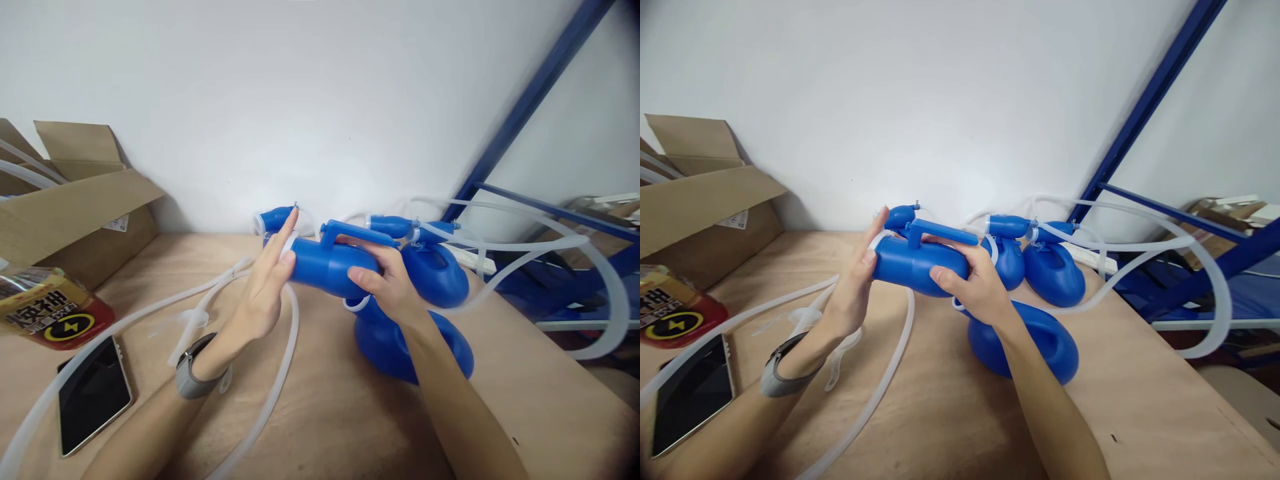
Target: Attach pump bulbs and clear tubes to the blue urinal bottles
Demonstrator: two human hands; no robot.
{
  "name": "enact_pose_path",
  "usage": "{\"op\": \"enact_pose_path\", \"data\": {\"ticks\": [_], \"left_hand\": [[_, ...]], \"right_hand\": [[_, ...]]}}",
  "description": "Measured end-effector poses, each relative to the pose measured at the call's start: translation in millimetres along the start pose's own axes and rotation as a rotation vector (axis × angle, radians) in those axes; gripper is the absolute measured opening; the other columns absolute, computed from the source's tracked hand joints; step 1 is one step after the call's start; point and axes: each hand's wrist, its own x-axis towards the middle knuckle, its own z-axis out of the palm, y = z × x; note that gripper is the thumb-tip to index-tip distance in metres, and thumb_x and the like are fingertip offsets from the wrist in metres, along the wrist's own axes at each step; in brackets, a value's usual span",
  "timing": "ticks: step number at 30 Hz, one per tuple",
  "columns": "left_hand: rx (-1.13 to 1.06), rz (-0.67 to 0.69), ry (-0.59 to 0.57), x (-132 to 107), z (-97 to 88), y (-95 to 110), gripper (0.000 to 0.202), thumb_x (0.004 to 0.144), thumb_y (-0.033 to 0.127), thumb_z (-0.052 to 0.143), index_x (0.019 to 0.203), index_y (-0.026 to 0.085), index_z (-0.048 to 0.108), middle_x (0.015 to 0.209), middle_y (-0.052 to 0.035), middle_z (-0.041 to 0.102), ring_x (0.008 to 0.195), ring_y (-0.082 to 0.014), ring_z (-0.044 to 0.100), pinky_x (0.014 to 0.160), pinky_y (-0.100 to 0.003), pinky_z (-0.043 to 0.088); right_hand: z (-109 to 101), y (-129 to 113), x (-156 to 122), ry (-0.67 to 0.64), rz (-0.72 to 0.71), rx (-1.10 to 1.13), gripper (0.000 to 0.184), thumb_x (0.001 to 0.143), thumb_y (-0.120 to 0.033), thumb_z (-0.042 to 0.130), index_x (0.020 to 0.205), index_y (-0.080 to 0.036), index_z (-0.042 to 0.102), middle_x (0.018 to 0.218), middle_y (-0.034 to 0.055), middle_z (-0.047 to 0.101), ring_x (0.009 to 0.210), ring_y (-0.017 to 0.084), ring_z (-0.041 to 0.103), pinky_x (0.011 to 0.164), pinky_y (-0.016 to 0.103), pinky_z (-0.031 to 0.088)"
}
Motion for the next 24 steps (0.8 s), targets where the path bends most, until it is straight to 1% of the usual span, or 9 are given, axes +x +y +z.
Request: {"op": "enact_pose_path", "data": {"ticks": [2,4,9,12,15,17,20,22,24], "left_hand": [[0.026,-0.022,0.008,-1.6,1.7,2.0,0.056,0.112,0.048,0.040,0.167,0.041,0.031,0.177,0.0007,0.026,0.165,-0.0264,0.019,0.136,-0.052,0.010],[0.039,-0.031,0.027,-3.2,5.3,3.8,0.061,0.109,0.047,0.048,0.167,0.040,0.030,0.176,-0.0014,0.028,0.164,-0.0287,0.021,0.135,-0.055,0.009],[0.056,0.001,0.025,-0.5,10.0,2.8,0.057,0.107,0.043,0.055,0.161,0.032,0.042,0.168,-0.0084,0.044,0.155,-0.0318,0.040,0.128,-0.054,0.031],[0.103,-0.002,0.012,2.6,7.7,2.5,0.047,0.100,0.045,0.067,0.143,0.027,0.060,0.144,-0.0086,0.066,0.130,-0.0311,0.063,0.110,-0.046,0.050],[0.074,0.018,-0.024,1.0,7.0,6.7,0.031,0.098,0.045,0.067,0.123,0.025,0.066,0.121,-0.0063,0.074,0.109,-0.0280,0.070,0.096,-0.042,0.056],[0.027,0.069,0.020,-2.7,9.4,11.1,0.035,0.099,0.042,0.064,0.130,0.025,0.063,0.131,-0.0083,0.070,0.119,-0.0303,0.067,0.104,-0.047,0.054],[-0.007,0.155,0.088,-8.1,15.0,15.4,0.056,0.096,0.036,0.066,0.149,0.026,0.051,0.154,-0.0127,0.055,0.143,-0.0351,0.052,0.121,-0.056,0.042],[0.003,0.210,0.085,-9.8,17.4,14.9,0.062,0.095,0.035,0.067,0.153,0.027,0.047,0.159,-0.0138,0.051,0.149,-0.0364,0.047,0.124,-0.058,0.038],[0.010,0.240,0.040,-9.5,16.6,11.8,0.065,0.094,0.037,0.067,0.154,0.027,0.045,0.160,-0.0142,0.049,0.149,-0.0369,0.046,0.123,-0.058,0.039]], "right_hand": [[-0.2,1.4,0.6,0.005,0.010,-0.012,0.039,0.085,-0.049,0.075,0.117,-0.028,0.082,0.124,0.0031,0.080,0.122,0.035,0.071,0.105,0.050,0.058],[0.2,1.7,0.9,0.022,0.009,-0.050,0.038,0.086,-0.048,0.074,0.117,-0.028,0.082,0.125,0.0030,0.080,0.124,0.035,0.071,0.108,0.050,0.057],[-7.5,0.8,1.7,0.016,0.016,-0.103,0.039,0.086,-0.047,0.074,0.120,-0.028,0.082,0.128,0.0031,0.079,0.127,0.036,0.069,0.111,0.052,0.055],[-12.7,1.7,2.5,-0.048,0.057,-0.073,0.034,0.086,-0.047,0.075,0.114,-0.029,0.083,0.126,0.0029,0.079,0.126,0.035,0.070,0.113,0.053,0.053],[-7.0,2.0,2.3,-0.124,0.106,-0.021,0.035,0.082,-0.048,0.081,0.111,-0.028,0.082,0.121,0.0033,0.080,0.121,0.034,0.072,0.109,0.052,0.057],[1.2,1.7,0.9,-0.155,0.132,0.025,0.041,0.077,-0.049,0.086,0.112,-0.027,0.081,0.118,0.0037,0.079,0.116,0.033,0.073,0.103,0.051,0.060],[10.2,2.0,-3.0,-0.182,0.178,0.092,0.045,0.076,-0.049,0.087,0.115,-0.027,0.079,0.115,0.0034,0.078,0.108,0.031,0.074,0.092,0.048,0.065],[12.0,3.8,-5.5,-0.180,0.219,0.127,0.045,0.077,-0.049,0.087,0.115,-0.028,0.080,0.113,0.0032,0.078,0.099,0.030,0.076,0.083,0.044,0.068],[12.6,6.7,-6.4,-0.165,0.297,0.181,0.043,0.078,-0.050,0.085,0.114,-0.028,0.080,0.110,0.0032,0.078,0.086,0.027,0.076,0.067,0.038,0.067]]}}
